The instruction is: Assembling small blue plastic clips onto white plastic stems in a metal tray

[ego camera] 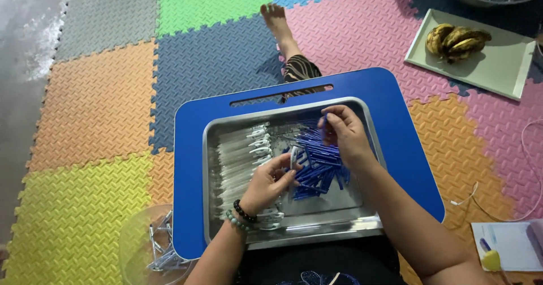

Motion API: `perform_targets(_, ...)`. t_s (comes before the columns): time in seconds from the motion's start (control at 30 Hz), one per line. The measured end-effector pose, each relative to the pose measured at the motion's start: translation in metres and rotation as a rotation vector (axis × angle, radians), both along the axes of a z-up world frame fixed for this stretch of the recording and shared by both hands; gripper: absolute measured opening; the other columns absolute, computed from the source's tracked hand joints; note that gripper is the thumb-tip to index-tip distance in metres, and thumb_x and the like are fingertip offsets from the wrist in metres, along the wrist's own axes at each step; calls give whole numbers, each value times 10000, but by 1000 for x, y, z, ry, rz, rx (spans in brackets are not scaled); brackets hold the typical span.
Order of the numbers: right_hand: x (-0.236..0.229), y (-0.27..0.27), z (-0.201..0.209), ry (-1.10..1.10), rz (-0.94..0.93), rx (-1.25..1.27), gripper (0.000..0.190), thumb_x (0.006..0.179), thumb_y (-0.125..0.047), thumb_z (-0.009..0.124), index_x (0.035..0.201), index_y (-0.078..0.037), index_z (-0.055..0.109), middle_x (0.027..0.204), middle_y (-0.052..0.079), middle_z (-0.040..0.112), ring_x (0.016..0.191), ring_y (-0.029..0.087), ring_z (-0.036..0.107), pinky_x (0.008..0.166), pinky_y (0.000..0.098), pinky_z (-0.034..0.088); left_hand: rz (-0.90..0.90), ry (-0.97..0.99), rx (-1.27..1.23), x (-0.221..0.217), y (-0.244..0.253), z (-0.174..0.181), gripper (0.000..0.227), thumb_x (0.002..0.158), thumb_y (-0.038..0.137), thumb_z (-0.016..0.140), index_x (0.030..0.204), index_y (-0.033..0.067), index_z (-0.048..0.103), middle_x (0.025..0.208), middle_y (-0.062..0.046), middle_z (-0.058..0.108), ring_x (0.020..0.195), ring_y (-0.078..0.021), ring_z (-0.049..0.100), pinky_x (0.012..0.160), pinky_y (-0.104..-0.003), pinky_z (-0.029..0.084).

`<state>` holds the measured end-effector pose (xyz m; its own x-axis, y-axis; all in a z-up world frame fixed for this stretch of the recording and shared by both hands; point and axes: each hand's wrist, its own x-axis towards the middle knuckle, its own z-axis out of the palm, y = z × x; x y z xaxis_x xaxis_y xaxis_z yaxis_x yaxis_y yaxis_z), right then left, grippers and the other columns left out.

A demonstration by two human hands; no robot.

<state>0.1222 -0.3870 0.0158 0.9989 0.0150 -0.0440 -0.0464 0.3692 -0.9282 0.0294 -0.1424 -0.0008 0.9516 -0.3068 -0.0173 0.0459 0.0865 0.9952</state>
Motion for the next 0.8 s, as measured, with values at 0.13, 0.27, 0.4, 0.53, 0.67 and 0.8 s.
perform_targets(0.13,-4,4,-1,-16,-10,-15,203,1173,-132,556,1315,-38,666,795,106,623,483,138,528,373,236,418,-10,-25,24,1,2,-6,482,1071,78,753,1541,27,659,1214,-196,836,866,-270,846,688,-385,706)
perform_targets(0.27,-13,12,7,-22,100,-57,297,1087,-85,730,1369,-7,679,848,131,694,559,137,599,417,238,495,-42,-15,-2,-2,3,-7,480,1066,91,760,1531,12,668,1227,-196,831,881,-281,843,710,-406,714)
perform_targets(0.4,-20,14,20,-54,115,-85,348,1032,-39,805,1361,27,711,939,199,813,781,210,779,620,282,647,-64,-18,13,-1,2,-6,490,1073,92,746,1548,5,658,1244,-200,825,868,-277,844,684,-390,709)
perform_targets(0.53,-17,17,11,-53,136,-59,313,1038,-31,798,1339,17,726,983,200,830,854,222,800,665,335,700,-68,-25,22,2,1,-7,504,1067,77,745,1559,12,656,1247,-184,823,853,-267,845,663,-368,699)
perform_targets(0.67,-20,18,17,-45,150,-69,282,1040,-63,800,1309,-12,732,1006,180,816,884,229,804,697,366,718,-72,-51,31,3,2,-8,496,1070,62,745,1556,6,665,1221,-200,824,827,-291,842,615,-370,678)
perform_targets(0.8,-23,20,16,-26,183,-85,295,1046,-60,790,1329,9,740,1019,170,824,889,225,807,712,388,728,-54,-57,14,-1,0,-5,480,1082,66,731,1552,-7,667,1216,-215,833,808,-319,859,586,-374,678)
